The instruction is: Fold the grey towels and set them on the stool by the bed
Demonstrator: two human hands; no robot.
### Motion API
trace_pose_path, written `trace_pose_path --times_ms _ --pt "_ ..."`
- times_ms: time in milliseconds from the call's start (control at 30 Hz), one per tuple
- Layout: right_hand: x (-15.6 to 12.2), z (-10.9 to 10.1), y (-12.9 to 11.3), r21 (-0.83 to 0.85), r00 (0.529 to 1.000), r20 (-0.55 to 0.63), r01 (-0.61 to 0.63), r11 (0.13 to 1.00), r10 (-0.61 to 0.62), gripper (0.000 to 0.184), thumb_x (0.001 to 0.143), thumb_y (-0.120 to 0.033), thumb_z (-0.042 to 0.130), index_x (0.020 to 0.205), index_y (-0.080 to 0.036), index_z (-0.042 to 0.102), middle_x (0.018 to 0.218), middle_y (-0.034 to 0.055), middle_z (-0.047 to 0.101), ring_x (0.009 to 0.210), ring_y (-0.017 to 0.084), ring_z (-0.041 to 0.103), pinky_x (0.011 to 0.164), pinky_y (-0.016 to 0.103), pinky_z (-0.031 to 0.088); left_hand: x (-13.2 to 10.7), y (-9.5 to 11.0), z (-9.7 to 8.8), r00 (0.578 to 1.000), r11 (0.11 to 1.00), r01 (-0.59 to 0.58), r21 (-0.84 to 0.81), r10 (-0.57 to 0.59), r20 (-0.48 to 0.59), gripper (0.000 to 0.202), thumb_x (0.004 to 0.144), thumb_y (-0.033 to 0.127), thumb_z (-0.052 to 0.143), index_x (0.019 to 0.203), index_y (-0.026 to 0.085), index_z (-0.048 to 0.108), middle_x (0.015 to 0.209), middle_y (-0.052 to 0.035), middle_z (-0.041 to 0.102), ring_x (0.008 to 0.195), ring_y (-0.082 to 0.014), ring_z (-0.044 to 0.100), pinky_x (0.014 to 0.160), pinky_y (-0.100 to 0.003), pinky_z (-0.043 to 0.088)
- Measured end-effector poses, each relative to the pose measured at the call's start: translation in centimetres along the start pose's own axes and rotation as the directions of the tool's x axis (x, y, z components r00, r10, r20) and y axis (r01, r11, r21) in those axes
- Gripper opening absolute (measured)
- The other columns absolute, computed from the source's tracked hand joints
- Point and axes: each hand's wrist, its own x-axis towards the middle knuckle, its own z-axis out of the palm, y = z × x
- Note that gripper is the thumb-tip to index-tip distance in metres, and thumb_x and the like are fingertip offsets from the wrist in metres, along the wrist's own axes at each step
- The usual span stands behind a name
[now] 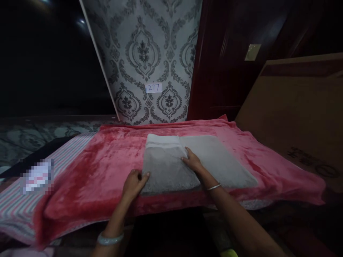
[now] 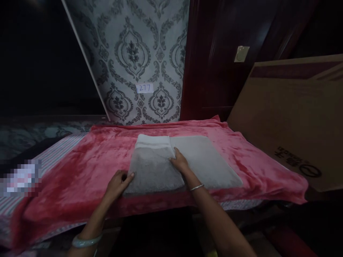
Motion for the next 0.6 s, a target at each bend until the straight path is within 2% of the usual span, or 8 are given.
trace_pose_path --times_ms 100,167,300,367,467,533,600 --pt "0.3 0.2 -0.1 0.006 0.999 -0.039 0.036 0.999 -0.036 0.078 0.085 -0.018 0.062 0.158 -0.018 0.034 0.149 0.0117 0.054 0.134 0.025 0.053 0.112 0.037 0.042 -0.6 0.8 -0.1 0.998 0.995 0.029 0.096 -0.033 0.047 0.043 0.081 0.058 0.054 0.081 0.017 0.067 0.093 -0.0137 0.069 0.089 -0.0287 0.066 0.076 -0.035 0.048" --pt "0.3 0.5 -0.1 -0.022 0.997 -0.064 0.051 0.998 -0.052 0.076 0.084 -0.015 0.06 0.156 -0.017 0.037 0.149 0.0118 0.054 0.135 0.024 0.052 0.113 0.036 0.04 -1.0 0.9 -0.1 0.994 0.994 0.048 0.099 -0.057 0.093 0.04 0.083 0.052 0.054 0.089 0.015 0.069 0.094 -0.014 0.071 0.088 -0.0278 0.066 0.075 -0.034 0.046" --pt "0.4 0.8 0.0 -0.07 0.998 -0.052 0.041 0.997 -0.045 0.071 0.084 -0.013 0.059 0.154 -0.017 0.042 0.14 0.0113 0.061 0.127 0.024 0.058 0.11 0.035 0.043 -1.4 0.2 -0.1 0.983 0.99 0.09 -0.106 -0.071 0.167 0.039 0.085 0.045 0.05 0.094 0.014 0.071 0.083 -0.0082 0.072 0.078 -0.023 0.065 0.068 -0.03 0.044" --pt "0.6 0.4 -0.1 -0.103 0.998 -0.043 0.031 0.994 -0.036 0.07 0.083 -0.012 0.061 0.151 -0.019 0.046 0.132 0.012 0.065 0.121 0.026 0.061 0.106 0.035 0.046 -1.4 -0.2 0.0 0.985 0.974 0.103 -0.202 -0.071 0.157 0.039 0.083 0.046 0.051 0.092 0.014 0.071 0.082 -0.0068 0.073 0.077 -0.0224 0.065 0.066 -0.029 0.044" --pt "1.6 -0.4 -1.1 -0.157 0.997 -0.067 0.03 0.987 -0.041 0.066 0.081 -0.01 0.064 0.145 -0.018 0.053 0.133 0.0173 0.063 0.123 0.031 0.058 0.104 0.039 0.046 -1.6 -0.4 0.2 0.99 0.977 0.104 -0.185 -0.085 0.111 0.04 0.082 0.049 0.051 0.089 0.015 0.071 0.08 -0.0076 0.073 0.077 -0.0241 0.066 0.069 -0.031 0.046" --pt "2.9 -0.5 -2.5 -0.178 0.994 -0.079 0.067 0.982 -0.082 0.057 0.084 -0.011 0.063 0.14 -0.017 0.059 0.138 0.0193 0.058 0.128 0.032 0.053 0.106 0.041 0.044 -1.8 -0.4 0.3 0.993 0.98 0.092 -0.176 -0.077 0.09 0.041 0.081 0.049 0.051 0.091 0.015 0.071 0.084 -0.0093 0.074 0.081 -0.0255 0.067 0.073 -0.033 0.048" --pt "4.7 0.1 -4.5 -0.175 0.987 -0.058 0.137 0.975 -0.149 0.047 0.088 -0.014 0.061 0.135 -0.016 0.064 0.137 0.0177 0.059 0.128 0.029 0.054 0.108 0.037 0.042 -2.1 -0.5 0.4 0.997 0.974 0.055 -0.218 -0.041 0.069 0.039 0.081 0.048 0.05 0.094 0.016 0.069 0.088 -0.0099 0.074 0.083 -0.0257 0.068 0.076 -0.035 0.05"
